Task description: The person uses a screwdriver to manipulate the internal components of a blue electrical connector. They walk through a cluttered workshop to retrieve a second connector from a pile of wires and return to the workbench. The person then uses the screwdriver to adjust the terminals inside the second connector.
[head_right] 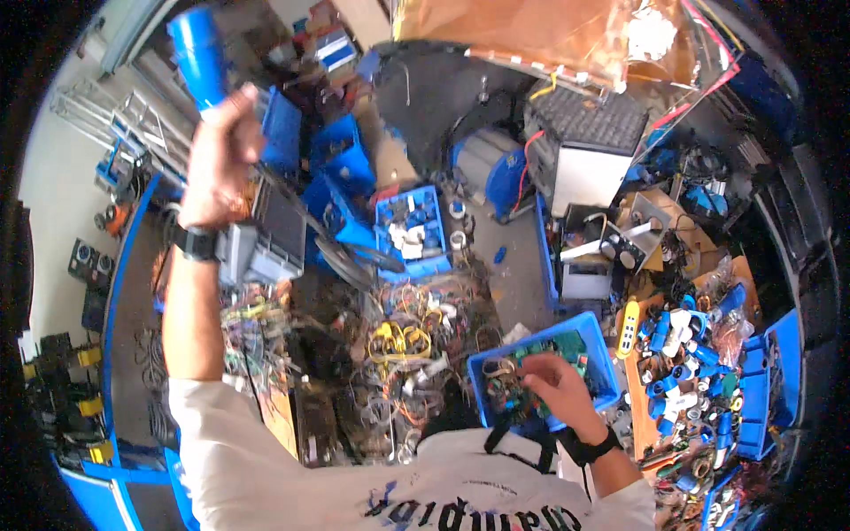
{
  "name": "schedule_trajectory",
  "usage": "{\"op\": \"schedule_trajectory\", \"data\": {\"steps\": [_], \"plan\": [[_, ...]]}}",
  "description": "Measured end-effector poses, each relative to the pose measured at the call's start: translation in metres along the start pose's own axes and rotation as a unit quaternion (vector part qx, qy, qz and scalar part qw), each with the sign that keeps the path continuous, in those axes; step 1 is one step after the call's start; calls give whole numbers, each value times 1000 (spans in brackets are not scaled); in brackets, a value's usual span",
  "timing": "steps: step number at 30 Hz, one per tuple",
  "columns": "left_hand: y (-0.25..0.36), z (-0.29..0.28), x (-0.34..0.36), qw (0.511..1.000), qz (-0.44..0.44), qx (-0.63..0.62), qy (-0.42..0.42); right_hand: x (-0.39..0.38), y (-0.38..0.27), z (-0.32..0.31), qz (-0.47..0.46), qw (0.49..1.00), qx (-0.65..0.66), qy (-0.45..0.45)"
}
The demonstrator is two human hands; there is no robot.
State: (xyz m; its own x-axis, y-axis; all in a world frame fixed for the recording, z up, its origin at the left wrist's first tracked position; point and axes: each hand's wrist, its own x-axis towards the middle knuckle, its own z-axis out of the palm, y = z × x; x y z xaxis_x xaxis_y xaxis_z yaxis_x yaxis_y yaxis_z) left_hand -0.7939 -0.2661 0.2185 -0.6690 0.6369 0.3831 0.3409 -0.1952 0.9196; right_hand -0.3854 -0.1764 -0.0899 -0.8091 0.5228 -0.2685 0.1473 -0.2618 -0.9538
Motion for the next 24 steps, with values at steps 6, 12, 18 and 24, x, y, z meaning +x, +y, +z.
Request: {"op": "schedule_trajectory", "data": {"steps": [6, 12, 18, 24], "plan": [[-37, 59, -26, 988, -76, -90, -97, -13, -1, -1, -40, 999, -3, 12], [-67, 144, -58, 973, -54, -3, -225, -48, -42, -20, -130, 989, 30, 69], [-107, 221, -122, 947, 97, -10, -306, -75, -100, -21, -276, 949, -10, 150], [-137, 257, -169, 913, 161, -28, -374, -83, -126, -5, -390, 884, -112, 232]]}}
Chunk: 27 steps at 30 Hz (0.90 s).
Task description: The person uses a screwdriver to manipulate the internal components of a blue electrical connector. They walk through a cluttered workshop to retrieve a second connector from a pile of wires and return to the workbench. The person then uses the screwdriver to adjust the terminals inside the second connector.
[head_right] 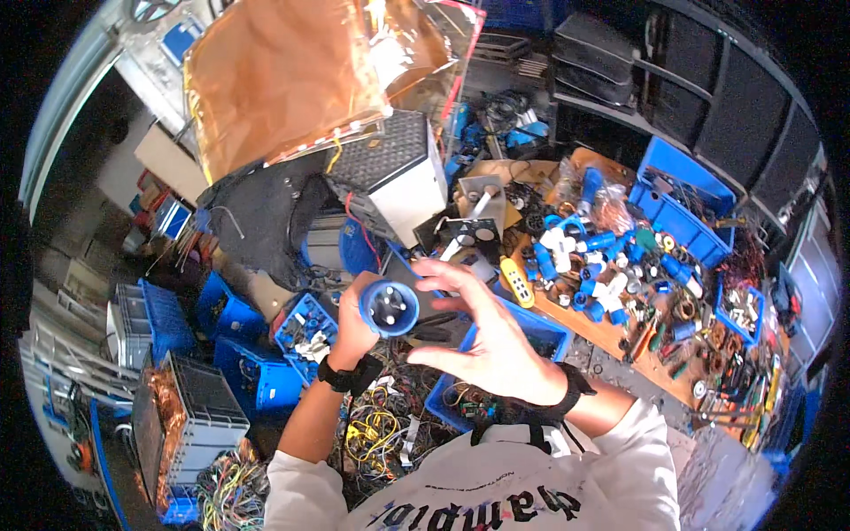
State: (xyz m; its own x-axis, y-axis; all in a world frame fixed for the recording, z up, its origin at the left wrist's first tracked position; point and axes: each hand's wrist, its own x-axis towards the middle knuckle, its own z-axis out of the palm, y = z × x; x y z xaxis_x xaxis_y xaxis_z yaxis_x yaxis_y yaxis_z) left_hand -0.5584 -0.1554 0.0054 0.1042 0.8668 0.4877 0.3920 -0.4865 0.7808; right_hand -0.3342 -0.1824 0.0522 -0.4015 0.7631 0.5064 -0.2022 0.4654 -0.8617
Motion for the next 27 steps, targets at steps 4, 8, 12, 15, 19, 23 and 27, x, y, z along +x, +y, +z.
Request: {"op": "schedule_trajectory", "data": {"steps": [4, 8, 12, 15, 19, 23, 27], "plan": [[-14, 18, -4, 1000, -1, -14, -1, -1, -4, 3, 1, 998, -59, 5], [-29, 31, -5, 999, 13, -50, 8, 0, -1, 2, -20, 992, -122, 11], [-31, 43, -6, 997, 10, -69, 14, 1, -1, 3, -38, 986, -160, 16], [-37, 55, -7, 996, 31, -78, 39, -2, -3, 1, -43, 971, -233, 27], [-16, 56, -5, 997, 58, 18, 38, -8, -10, -4, -21, 953, -293, 77], [-7, 52, -10, 996, 56, 61, 39, -21, -10, -18, 127, 954, -252, 97], [-4, 52, -8, 998, 42, 44, 24, -40, 15, -29, 161, 975, -7, 156]]}}
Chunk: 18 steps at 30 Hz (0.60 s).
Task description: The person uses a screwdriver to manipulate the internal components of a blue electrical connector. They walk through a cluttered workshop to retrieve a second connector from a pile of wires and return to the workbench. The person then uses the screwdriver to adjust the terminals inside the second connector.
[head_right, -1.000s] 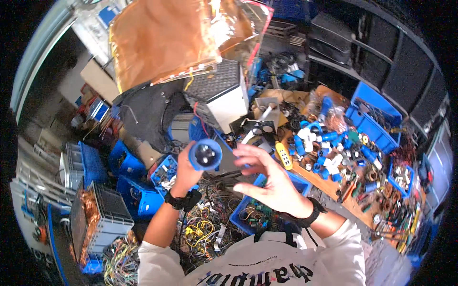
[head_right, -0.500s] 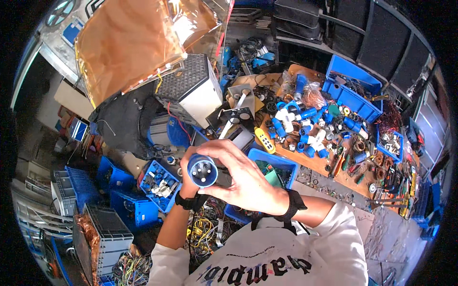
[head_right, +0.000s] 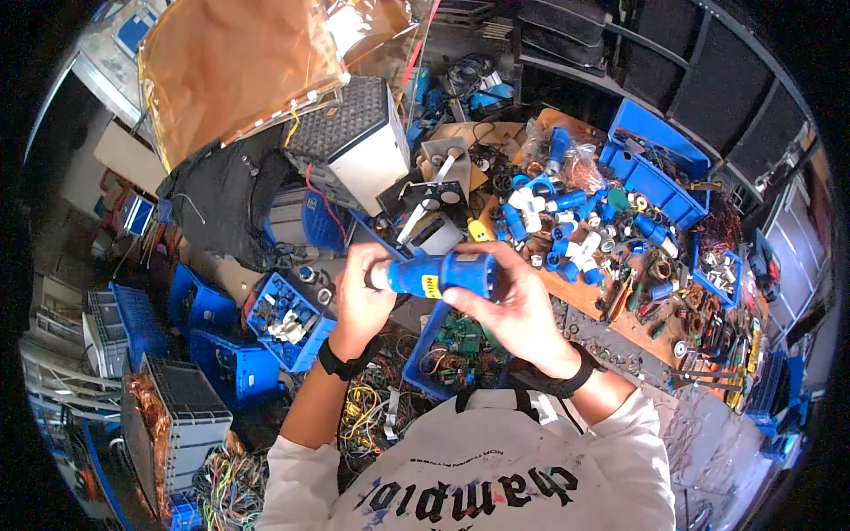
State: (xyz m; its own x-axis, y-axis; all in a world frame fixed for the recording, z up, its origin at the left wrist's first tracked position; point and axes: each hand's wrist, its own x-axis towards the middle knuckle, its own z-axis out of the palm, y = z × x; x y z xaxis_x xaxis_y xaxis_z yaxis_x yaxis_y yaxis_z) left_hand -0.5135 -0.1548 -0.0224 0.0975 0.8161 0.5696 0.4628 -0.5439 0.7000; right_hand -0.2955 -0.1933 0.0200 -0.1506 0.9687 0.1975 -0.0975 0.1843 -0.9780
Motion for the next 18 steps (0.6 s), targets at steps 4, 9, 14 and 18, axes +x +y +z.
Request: {"op": "schedule_trajectory", "data": {"steps": [4, 9, 14, 18], "plan": [[5, -7, -6, 991, -92, -71, -62, -1, 9, -6, 78, 980, 181, 10], [-23, -15, -17, 996, -33, 33, -80, -6, 11, -17, 101, 971, 212, 52], [-66, -17, -62, 983, -5, 141, -119, -10, 18, -32, 104, 957, 268, 41], [-92, 6, -100, 975, -144, 58, -160, -17, 13, -37, 97, 948, 301, 42]]}}
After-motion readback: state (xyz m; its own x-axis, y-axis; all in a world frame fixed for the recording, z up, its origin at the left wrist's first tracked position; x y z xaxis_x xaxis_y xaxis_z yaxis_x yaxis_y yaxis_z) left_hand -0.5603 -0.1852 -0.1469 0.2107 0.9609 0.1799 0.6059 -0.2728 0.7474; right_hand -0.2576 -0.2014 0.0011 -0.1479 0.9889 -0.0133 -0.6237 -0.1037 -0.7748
